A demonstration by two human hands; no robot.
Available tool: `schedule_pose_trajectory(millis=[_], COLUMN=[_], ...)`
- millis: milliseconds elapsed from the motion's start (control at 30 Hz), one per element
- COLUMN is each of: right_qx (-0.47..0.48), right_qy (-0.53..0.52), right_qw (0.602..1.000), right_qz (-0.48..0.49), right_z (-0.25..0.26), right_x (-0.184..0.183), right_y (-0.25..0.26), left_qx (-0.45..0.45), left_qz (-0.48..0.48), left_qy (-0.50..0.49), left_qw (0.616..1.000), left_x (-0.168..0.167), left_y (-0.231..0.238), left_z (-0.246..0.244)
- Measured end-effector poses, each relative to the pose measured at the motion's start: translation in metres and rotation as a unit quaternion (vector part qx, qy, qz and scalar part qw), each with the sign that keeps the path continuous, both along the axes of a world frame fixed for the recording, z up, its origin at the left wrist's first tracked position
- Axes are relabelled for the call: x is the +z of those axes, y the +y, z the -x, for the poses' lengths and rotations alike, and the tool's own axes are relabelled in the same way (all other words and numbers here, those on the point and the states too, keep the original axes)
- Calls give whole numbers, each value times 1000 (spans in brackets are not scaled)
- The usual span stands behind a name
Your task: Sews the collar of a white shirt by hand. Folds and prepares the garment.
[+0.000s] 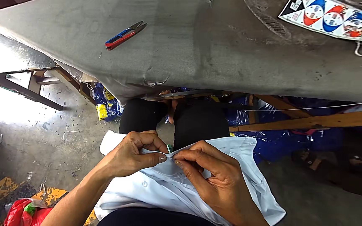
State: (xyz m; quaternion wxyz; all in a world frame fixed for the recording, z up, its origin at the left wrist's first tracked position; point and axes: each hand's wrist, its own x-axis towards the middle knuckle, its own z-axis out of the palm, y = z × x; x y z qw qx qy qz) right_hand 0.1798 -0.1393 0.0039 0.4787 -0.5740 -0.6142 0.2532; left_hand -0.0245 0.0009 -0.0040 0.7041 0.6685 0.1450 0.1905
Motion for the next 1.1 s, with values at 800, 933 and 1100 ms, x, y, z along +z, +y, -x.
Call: schedule_pose_trajectory(millis=[800,933,1100], right_qx=[20,30,41], right_qy=[26,69,73], right_qw=[999,997,996], right_qz=[3,19,25], right_z=[1,1,-1], right_x=[8,11,15], right_y=[9,11,14], left_qx=[9,18,20], left_qz=[9,18,25], left_qy=[-17,-36,-50], left_qw=[1000,999,998], left_x=[8,8,8], left_y=[-4,-6,-9], left_z=[-1,-2,-5])
